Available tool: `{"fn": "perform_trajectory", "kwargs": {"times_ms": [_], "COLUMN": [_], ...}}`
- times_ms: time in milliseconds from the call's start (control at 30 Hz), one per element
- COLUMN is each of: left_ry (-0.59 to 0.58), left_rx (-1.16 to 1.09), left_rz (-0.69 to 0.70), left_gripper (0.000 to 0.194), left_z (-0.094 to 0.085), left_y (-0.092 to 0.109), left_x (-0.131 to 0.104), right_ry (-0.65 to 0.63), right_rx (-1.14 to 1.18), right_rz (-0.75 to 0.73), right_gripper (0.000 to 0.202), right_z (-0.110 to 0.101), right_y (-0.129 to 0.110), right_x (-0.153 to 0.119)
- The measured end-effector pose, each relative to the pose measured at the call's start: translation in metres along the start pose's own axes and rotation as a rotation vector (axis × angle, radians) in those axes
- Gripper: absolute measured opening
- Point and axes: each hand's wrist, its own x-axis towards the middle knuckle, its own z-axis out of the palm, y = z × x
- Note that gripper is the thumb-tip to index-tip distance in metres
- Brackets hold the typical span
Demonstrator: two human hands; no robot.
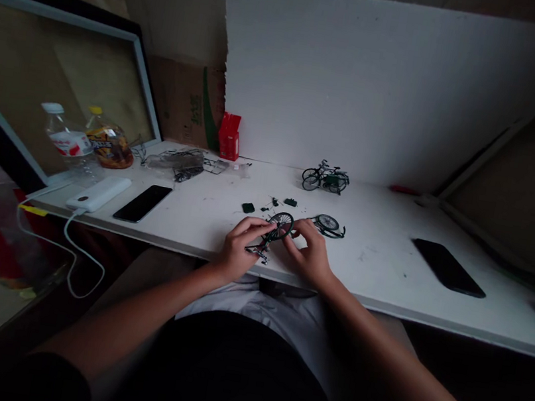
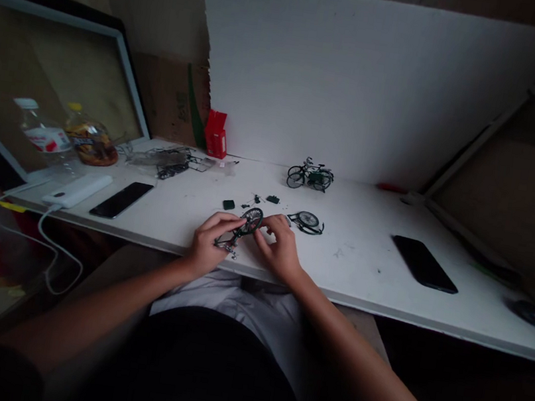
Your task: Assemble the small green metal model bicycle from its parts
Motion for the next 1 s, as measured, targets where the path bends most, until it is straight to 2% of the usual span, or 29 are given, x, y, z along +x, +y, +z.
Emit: {"fn": "perform_trajectory", "kwargs": {"times_ms": [100,200,333,500,767,867,1000], "left_ry": [-0.063,-0.123,-0.158,-0.165,-0.192,-0.191,-0.114], "left_rx": [0.065,0.138,0.199,0.25,0.265,0.231,0.19], "left_rz": [0.14,0.262,0.336,0.36,0.32,0.28,0.205], "left_gripper": [0.068,0.068,0.065,0.059,0.06,0.061,0.062], "left_z": [-0.009,-0.016,-0.022,-0.022,-0.02,-0.018,-0.014], "left_y": [-0.004,-0.008,-0.009,-0.007,-0.005,-0.007,-0.012], "left_x": [0.002,0.004,0.006,0.007,0.005,0.003,0.0], "right_ry": [-0.022,-0.042,-0.034,-0.039,-0.195,-0.167,-0.138], "right_rx": [0.085,0.116,0.114,0.113,0.206,0.233,0.288], "right_rz": [0.016,0.02,0.025,0.031,0.092,0.128,0.155], "right_gripper": [0.009,0.011,0.014,0.016,0.031,0.03,0.024], "right_z": [-0.001,-0.001,-0.001,-0.001,0.001,0.003,0.004], "right_y": [0.004,0.007,0.007,0.005,0.012,0.016,0.017], "right_x": [0.0,0.0,0.0,0.0,0.002,0.002,0.0]}}
